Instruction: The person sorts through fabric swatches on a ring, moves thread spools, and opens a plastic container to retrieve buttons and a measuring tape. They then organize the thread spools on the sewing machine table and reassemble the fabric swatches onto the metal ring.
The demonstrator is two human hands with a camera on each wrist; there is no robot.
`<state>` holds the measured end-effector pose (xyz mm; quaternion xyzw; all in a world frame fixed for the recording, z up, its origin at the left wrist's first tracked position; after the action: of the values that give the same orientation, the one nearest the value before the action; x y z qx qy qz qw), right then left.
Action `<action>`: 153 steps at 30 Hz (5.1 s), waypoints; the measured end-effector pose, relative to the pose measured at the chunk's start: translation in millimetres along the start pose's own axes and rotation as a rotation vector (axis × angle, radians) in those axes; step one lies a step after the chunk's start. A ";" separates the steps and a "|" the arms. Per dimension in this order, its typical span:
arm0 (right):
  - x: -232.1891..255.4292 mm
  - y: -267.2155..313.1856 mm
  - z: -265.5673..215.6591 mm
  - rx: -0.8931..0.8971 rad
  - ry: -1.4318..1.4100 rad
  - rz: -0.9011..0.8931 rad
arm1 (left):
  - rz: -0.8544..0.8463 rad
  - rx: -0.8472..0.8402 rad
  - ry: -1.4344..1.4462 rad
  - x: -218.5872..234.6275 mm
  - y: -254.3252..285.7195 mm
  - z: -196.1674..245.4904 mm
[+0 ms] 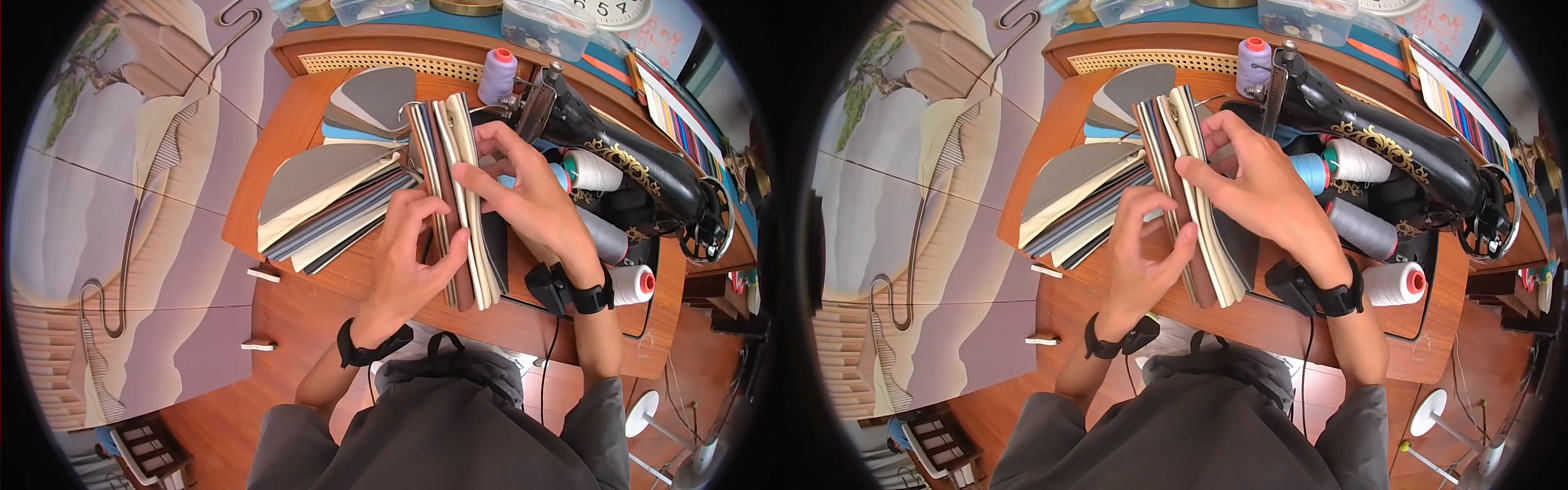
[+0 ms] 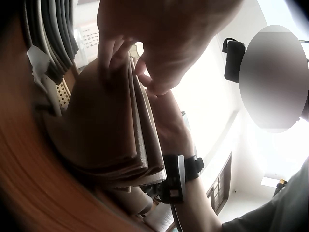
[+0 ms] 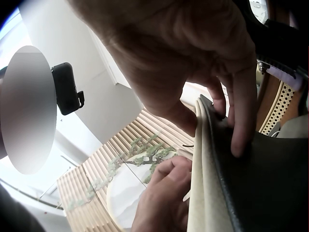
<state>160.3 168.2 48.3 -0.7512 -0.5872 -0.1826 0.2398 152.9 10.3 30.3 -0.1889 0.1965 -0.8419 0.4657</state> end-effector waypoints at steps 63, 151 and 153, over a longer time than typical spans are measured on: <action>-2.0 0.6 -10.8 0.088 0.193 0.137 | 0.186 0.211 0.618 14.8 5.3 -22.2; -102.7 -39.1 4.8 -0.051 -0.524 -0.287 | -0.173 0.017 -0.060 127.3 -2.2 -26.8; -107.9 -36.7 2.2 -0.065 -0.600 -0.397 | -0.163 0.202 -0.066 120.8 -21.9 -12.9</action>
<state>98.3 90.9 -8.2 -0.6500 -0.7597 -0.0154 -0.0076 71.1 -80.6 46.7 -0.1838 0.0794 -0.8857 0.4188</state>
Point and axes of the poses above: each hand's wrist, its own y-axis away from the middle knuckle, its own x-axis out of the back of the hand, z = x × y, the point moved 8 cm from there along -y, towards the middle knuckle, and after that the axes turned 14 degrees about y, right-handed, at the moved point
